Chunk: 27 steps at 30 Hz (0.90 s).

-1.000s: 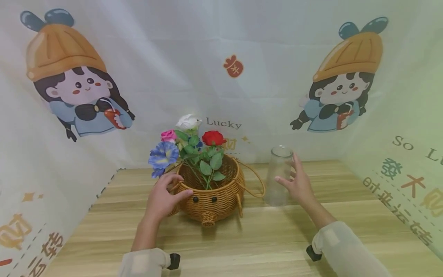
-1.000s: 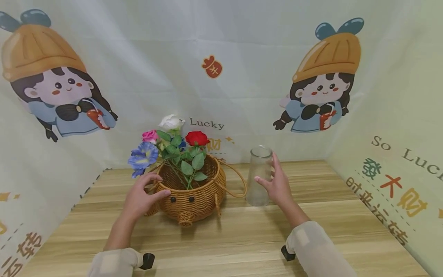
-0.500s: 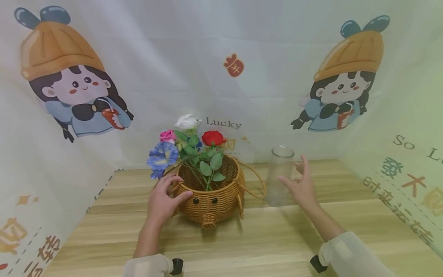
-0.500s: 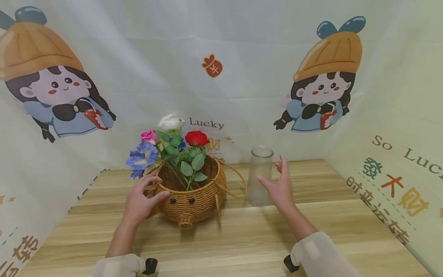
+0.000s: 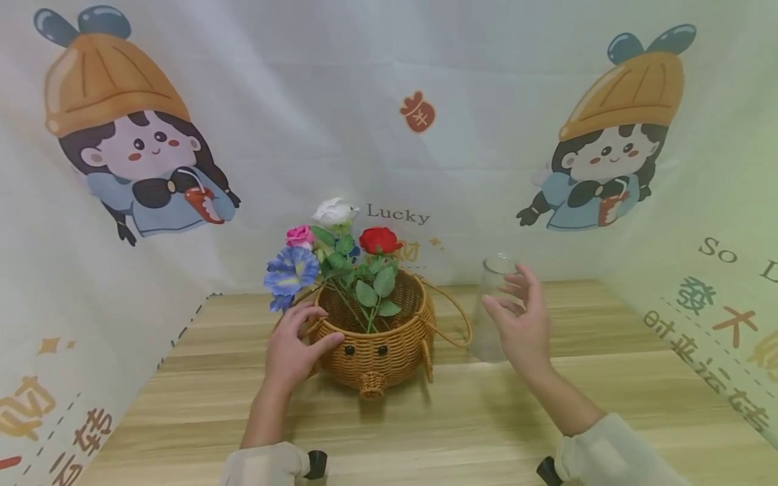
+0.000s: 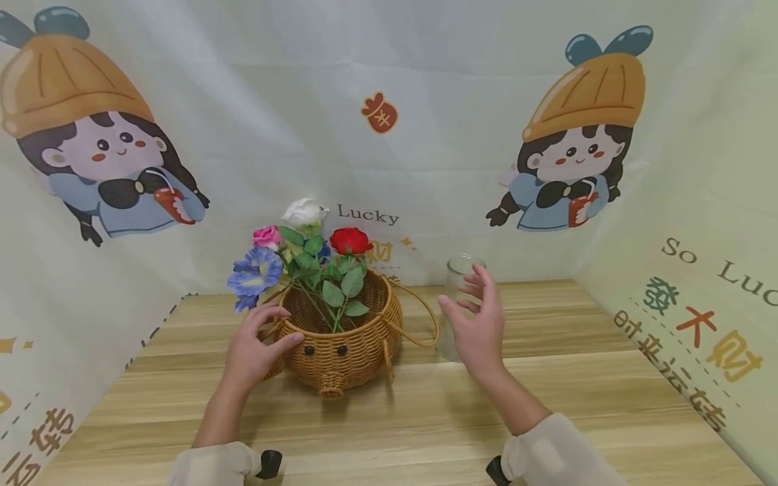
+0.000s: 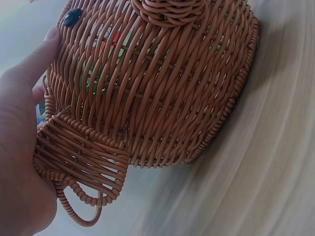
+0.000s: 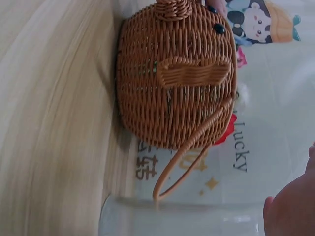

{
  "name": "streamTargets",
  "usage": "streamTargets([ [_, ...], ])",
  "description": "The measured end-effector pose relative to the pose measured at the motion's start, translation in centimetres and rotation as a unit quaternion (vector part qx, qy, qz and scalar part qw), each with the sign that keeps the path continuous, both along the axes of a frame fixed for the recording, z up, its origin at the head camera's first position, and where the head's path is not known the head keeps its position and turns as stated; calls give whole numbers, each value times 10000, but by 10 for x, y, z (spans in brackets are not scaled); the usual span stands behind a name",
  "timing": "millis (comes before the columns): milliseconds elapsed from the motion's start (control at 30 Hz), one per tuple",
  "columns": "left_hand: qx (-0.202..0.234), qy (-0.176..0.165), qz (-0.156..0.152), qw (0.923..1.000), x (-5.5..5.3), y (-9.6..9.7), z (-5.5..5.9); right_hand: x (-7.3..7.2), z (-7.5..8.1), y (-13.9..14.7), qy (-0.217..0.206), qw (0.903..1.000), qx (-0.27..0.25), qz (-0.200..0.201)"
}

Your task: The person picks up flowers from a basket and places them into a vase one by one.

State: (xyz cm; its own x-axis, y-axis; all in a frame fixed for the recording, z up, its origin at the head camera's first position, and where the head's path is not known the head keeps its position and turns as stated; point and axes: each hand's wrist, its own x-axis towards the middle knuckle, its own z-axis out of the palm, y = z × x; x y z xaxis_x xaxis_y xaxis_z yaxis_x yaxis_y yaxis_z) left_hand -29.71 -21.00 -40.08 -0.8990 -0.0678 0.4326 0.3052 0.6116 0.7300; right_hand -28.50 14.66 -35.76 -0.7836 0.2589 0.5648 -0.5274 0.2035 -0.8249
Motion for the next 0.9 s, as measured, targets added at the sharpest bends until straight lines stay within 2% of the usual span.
streamTargets([
  [267, 73, 67, -30, 9999, -1, 2, 1, -11, 15, -33, -646, 9950, 282, 711],
  [533, 61, 24, -14, 10000, 0, -1, 2, -27, 25, -72, -1072, 9834, 568, 1346],
  [900, 78, 1, -2, 10000, -2, 1, 0, -42, 32, -101, -1580, 9580, 1044, 2151],
])
